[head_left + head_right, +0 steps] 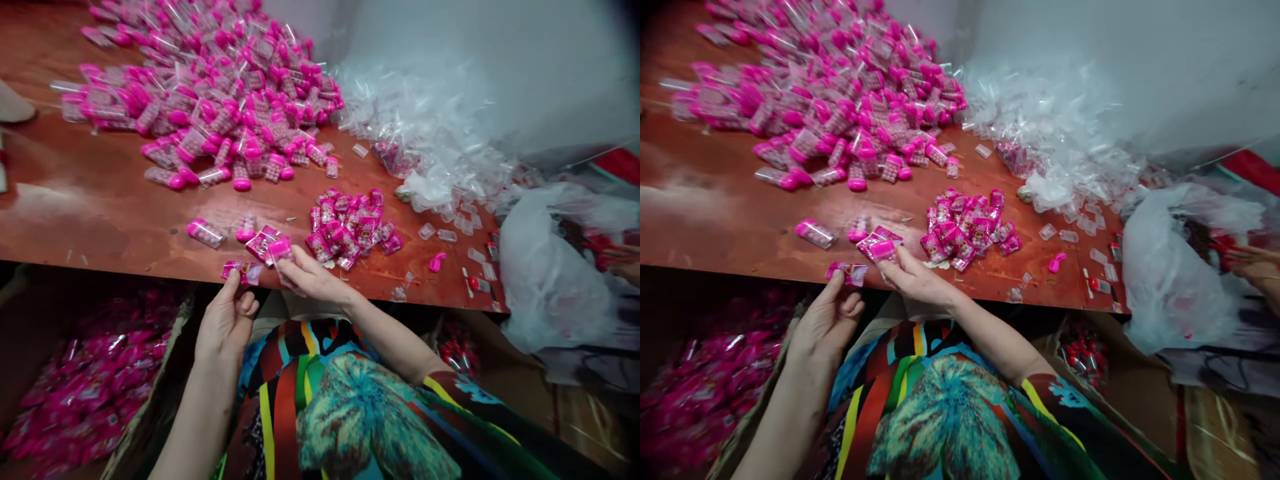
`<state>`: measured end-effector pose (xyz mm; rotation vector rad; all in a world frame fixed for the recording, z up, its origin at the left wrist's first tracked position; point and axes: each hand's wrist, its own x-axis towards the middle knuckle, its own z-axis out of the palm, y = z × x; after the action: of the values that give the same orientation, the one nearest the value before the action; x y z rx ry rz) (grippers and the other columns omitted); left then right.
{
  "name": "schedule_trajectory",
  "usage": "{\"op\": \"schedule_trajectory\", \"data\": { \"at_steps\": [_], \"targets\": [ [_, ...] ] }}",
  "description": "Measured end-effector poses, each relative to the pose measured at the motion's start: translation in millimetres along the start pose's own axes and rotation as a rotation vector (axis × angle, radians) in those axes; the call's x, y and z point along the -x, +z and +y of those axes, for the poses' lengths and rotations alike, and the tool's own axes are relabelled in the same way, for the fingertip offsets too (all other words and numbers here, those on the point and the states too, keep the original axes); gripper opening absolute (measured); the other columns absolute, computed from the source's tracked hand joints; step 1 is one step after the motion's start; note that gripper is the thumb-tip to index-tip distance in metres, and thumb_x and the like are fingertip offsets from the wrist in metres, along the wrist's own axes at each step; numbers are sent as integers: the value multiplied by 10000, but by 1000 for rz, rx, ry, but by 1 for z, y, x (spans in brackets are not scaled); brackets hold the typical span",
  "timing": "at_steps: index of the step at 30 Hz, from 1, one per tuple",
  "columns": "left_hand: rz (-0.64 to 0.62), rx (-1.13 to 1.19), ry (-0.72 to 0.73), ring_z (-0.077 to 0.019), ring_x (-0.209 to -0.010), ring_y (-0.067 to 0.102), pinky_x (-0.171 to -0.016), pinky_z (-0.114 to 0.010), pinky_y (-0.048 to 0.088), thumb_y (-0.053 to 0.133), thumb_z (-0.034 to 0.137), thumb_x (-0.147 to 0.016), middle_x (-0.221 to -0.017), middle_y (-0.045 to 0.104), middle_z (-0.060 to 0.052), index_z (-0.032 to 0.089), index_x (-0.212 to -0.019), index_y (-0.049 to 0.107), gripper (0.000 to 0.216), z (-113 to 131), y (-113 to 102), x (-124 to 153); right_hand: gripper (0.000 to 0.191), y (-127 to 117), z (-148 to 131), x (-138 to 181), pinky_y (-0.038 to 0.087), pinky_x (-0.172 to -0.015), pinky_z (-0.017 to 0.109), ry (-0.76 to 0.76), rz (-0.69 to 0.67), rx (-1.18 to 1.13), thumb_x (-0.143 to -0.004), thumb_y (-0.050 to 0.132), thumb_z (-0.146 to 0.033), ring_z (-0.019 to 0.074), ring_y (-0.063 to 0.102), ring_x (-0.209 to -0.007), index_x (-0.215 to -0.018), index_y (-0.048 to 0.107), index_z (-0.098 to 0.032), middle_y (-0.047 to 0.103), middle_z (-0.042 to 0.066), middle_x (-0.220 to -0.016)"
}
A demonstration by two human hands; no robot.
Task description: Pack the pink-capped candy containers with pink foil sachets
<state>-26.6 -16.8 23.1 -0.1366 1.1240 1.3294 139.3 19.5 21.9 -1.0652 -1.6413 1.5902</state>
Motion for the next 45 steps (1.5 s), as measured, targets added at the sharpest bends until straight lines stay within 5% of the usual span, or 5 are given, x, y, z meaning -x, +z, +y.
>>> {"op": "schedule_trajectory", "data": {
  "at_steps": [20,29,34,38,45],
  "targets": [
    [-98,-185,0,-28,-381,307,-360,-190,250,892,321,-671,-559,510,61,167,-664,549,375,-42,20,0,362,10,49,54,391,-636,202,163,197,-252,-935,612,-502,82,454,-696,-1086,638,-174,502,-25,-819],
    [-246,-328,-50,-49,-368,353,-385,-187,292,872,456,-677,-457,466,50,150,-646,588,419,-42,18,3,426,9,32,58,210,-430,201,358,33,-462,-891,615,-602,52,285,-470,-904,534,-184,427,-81,-623],
    [-280,-451,-128,-40,-360,327,-392,-177,268,888,441,-651,-402,429,54,123,-655,630,409,-49,14,4,371,3,34,55,337,-532,218,242,52,-245,-930,579,-538,76,407,-559,-830,502,-189,465,-53,-670],
    [-286,-438,-167,-42,-355,308,-400,-176,261,866,451,-684,-389,411,68,142,-715,635,387,-54,15,5,241,3,34,57,448,-762,284,130,200,112,-927,628,-389,142,586,-828,-1057,561,-198,612,10,-905],
    [-303,-480,-108,-57,-368,345,-413,-183,293,858,463,-693,-366,389,55,176,-570,522,460,-53,14,4,484,23,57,58,355,-388,197,170,145,-513,-928,582,-589,58,376,-373,-1165,318,-260,483,-119,-645]
  ]
}}
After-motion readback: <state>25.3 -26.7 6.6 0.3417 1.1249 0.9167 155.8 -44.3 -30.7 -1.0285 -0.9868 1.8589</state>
